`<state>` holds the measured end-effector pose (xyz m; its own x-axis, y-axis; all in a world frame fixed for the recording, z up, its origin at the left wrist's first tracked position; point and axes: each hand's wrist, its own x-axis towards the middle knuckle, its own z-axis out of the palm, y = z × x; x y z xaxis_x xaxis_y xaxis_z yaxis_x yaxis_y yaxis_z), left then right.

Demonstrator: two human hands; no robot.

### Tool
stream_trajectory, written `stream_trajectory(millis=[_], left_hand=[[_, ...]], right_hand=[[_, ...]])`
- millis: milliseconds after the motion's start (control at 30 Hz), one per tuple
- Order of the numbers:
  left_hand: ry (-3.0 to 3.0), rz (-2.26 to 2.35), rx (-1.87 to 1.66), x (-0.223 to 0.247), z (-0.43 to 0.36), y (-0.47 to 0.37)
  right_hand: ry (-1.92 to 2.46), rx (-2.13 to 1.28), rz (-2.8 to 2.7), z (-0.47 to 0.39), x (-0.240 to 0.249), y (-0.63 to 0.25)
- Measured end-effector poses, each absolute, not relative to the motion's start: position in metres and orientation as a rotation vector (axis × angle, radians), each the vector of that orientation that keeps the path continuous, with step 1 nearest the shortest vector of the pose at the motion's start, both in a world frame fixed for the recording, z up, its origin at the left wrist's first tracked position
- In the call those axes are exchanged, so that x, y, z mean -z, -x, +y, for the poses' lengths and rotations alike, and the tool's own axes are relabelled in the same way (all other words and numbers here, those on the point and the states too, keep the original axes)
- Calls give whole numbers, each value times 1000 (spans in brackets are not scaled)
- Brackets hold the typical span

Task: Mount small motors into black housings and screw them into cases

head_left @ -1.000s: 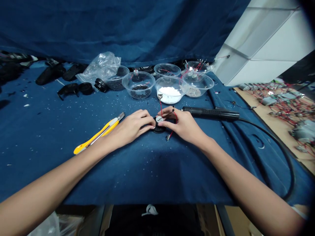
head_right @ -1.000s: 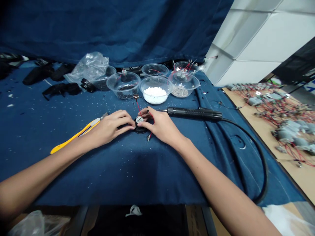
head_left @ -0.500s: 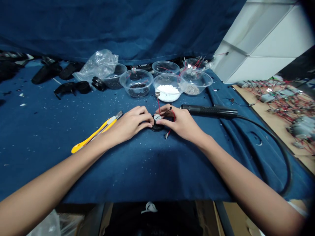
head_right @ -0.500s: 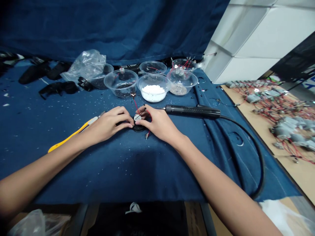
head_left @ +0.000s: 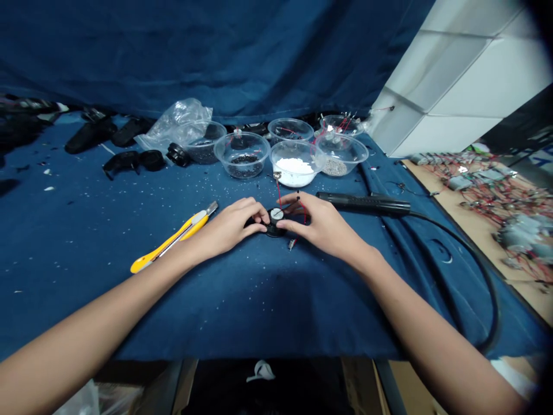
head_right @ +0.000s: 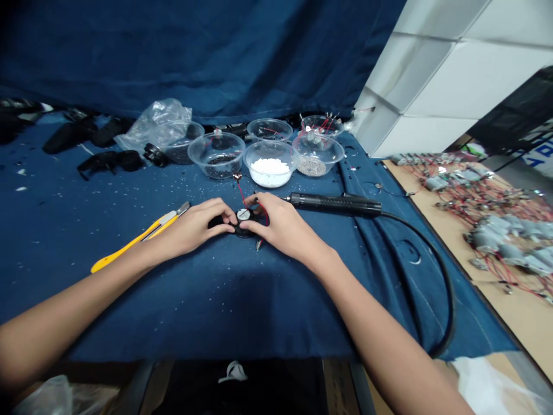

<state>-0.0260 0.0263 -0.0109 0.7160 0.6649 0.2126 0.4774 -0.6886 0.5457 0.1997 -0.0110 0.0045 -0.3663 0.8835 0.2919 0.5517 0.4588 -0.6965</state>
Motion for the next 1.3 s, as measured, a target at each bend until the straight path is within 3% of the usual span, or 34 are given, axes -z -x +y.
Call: stream_trajectory(millis=[133, 367, 600, 1300], left_hand=[[-2484, 855, -569, 17, 27, 28], [-2473, 850, -571, 11, 22, 33], [-2587, 665, -1073, -25, -2, 31], [-2879, 652, -687, 6, 21, 24]], right_hand=[[1213, -506, -2079, -23, -25, -211], [1028, -621, -2097, -22, -35, -208], [958, -473, -2343, -21, -44, -197], [1270, -272, -2486, -25, -7, -201]])
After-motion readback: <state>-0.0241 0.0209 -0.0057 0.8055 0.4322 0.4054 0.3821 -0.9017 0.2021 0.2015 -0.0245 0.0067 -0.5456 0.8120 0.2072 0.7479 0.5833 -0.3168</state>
